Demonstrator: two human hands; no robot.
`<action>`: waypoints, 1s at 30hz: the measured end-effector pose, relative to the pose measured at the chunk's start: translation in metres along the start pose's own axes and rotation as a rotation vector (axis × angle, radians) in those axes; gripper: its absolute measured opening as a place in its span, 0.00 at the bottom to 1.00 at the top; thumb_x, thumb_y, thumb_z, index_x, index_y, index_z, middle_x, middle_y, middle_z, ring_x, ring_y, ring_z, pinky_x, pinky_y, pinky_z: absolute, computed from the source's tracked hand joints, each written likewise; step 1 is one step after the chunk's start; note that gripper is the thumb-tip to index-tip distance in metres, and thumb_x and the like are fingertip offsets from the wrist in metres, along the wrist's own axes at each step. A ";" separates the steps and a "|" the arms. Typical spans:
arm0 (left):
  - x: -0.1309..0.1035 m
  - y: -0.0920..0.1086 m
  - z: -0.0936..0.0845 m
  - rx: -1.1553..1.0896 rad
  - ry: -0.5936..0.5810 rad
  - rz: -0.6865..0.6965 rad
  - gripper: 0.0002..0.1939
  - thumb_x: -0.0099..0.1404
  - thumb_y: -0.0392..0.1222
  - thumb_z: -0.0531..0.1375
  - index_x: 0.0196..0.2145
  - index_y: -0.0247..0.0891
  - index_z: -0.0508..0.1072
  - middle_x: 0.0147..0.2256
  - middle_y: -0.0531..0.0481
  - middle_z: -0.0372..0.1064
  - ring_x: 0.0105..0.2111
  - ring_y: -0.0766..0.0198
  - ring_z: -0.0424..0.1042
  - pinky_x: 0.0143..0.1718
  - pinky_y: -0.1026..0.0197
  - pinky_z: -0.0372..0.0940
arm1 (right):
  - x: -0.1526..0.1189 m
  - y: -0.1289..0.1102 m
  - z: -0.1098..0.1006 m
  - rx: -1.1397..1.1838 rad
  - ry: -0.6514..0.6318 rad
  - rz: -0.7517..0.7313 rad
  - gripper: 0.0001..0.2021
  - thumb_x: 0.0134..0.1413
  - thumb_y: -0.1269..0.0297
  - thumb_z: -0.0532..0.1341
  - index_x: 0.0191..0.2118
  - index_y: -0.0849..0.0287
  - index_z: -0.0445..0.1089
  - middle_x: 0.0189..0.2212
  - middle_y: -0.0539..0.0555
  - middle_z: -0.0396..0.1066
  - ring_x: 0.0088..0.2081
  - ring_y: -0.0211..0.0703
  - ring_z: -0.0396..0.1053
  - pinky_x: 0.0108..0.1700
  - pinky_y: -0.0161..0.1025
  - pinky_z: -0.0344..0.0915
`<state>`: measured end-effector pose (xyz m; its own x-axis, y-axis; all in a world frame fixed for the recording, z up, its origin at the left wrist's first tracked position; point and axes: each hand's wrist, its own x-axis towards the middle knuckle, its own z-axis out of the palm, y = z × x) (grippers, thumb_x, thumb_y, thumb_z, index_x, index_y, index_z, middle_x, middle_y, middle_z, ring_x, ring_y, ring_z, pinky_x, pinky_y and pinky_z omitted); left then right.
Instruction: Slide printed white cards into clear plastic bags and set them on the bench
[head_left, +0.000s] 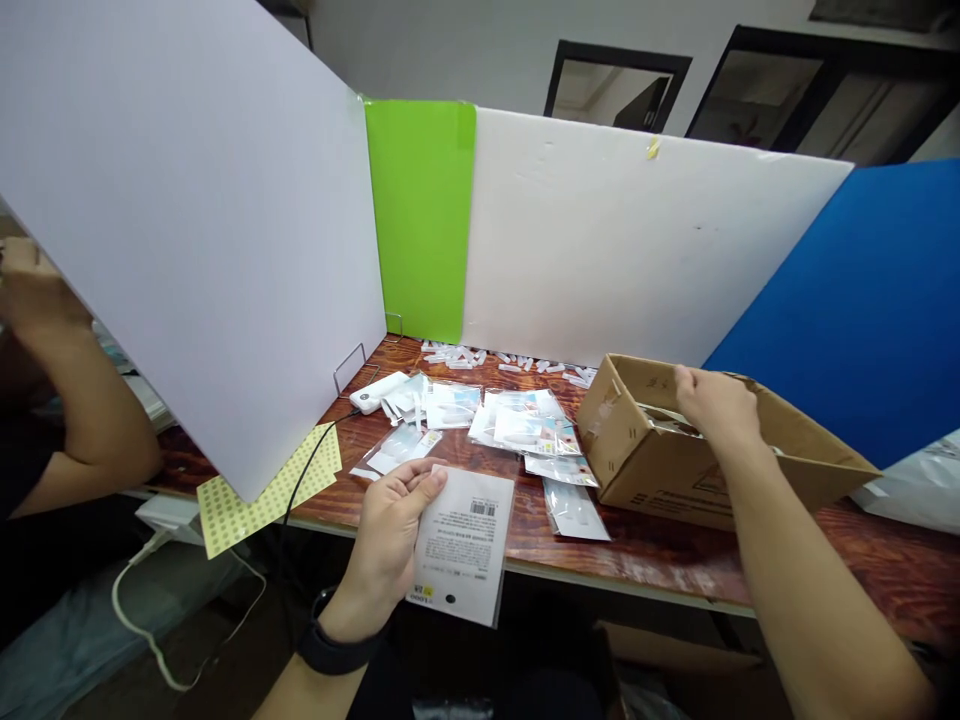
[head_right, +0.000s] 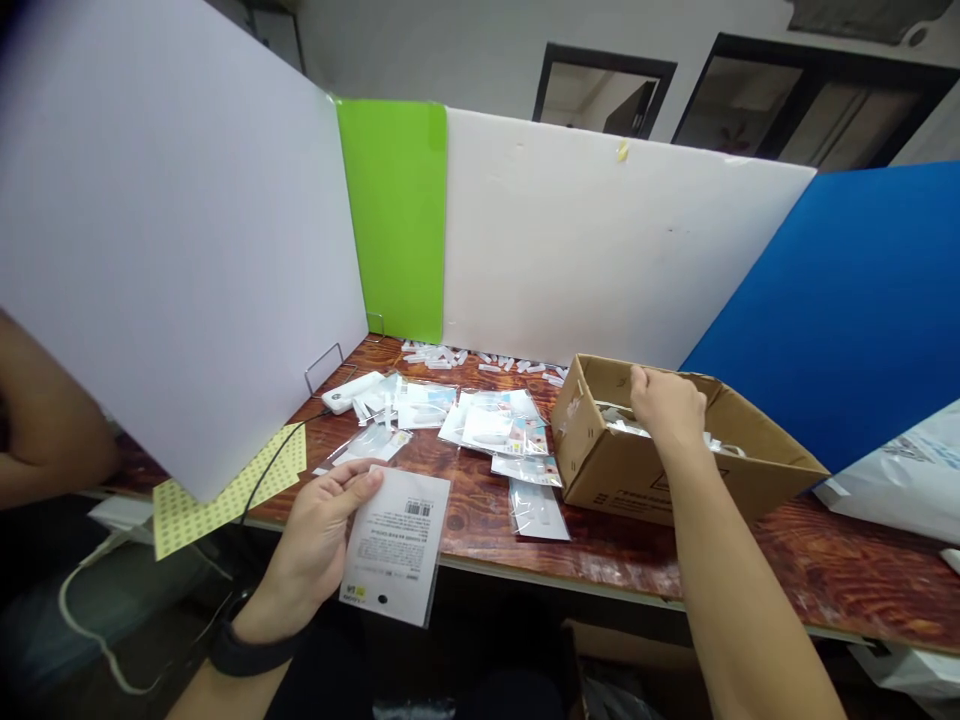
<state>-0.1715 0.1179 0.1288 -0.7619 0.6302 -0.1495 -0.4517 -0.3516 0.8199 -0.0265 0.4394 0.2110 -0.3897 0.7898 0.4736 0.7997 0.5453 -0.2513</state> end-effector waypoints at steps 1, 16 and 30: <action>0.000 0.000 0.002 -0.013 0.002 0.001 0.12 0.49 0.39 0.67 0.30 0.34 0.70 0.20 0.54 0.71 0.22 0.64 0.72 0.25 0.64 0.67 | -0.012 -0.008 -0.001 0.011 0.026 -0.018 0.19 0.58 0.61 0.48 0.34 0.68 0.72 0.32 0.69 0.71 0.40 0.60 0.69 0.41 0.56 0.61; -0.026 -0.011 0.011 -0.009 -0.049 -0.126 0.08 0.52 0.37 0.65 0.30 0.34 0.71 0.22 0.52 0.72 0.23 0.66 0.72 0.27 0.66 0.65 | -0.181 -0.082 0.020 1.410 -0.848 0.107 0.09 0.47 0.61 0.64 0.35 0.58 0.75 0.31 0.52 0.76 0.33 0.40 0.71 0.37 0.37 0.68; -0.087 -0.046 -0.049 0.242 -0.104 -0.472 0.25 0.56 0.38 0.62 0.52 0.38 0.65 0.22 0.52 0.75 0.23 0.67 0.71 0.28 0.64 0.66 | -0.264 -0.045 0.023 1.195 -1.057 0.160 0.11 0.51 0.62 0.61 0.41 0.54 0.74 0.33 0.52 0.77 0.33 0.42 0.72 0.36 0.36 0.68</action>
<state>-0.1075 0.0456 0.0767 -0.4463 0.7508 -0.4870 -0.6048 0.1480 0.7825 0.0298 0.2126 0.0784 -0.8728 0.4114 -0.2628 0.2605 -0.0627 -0.9634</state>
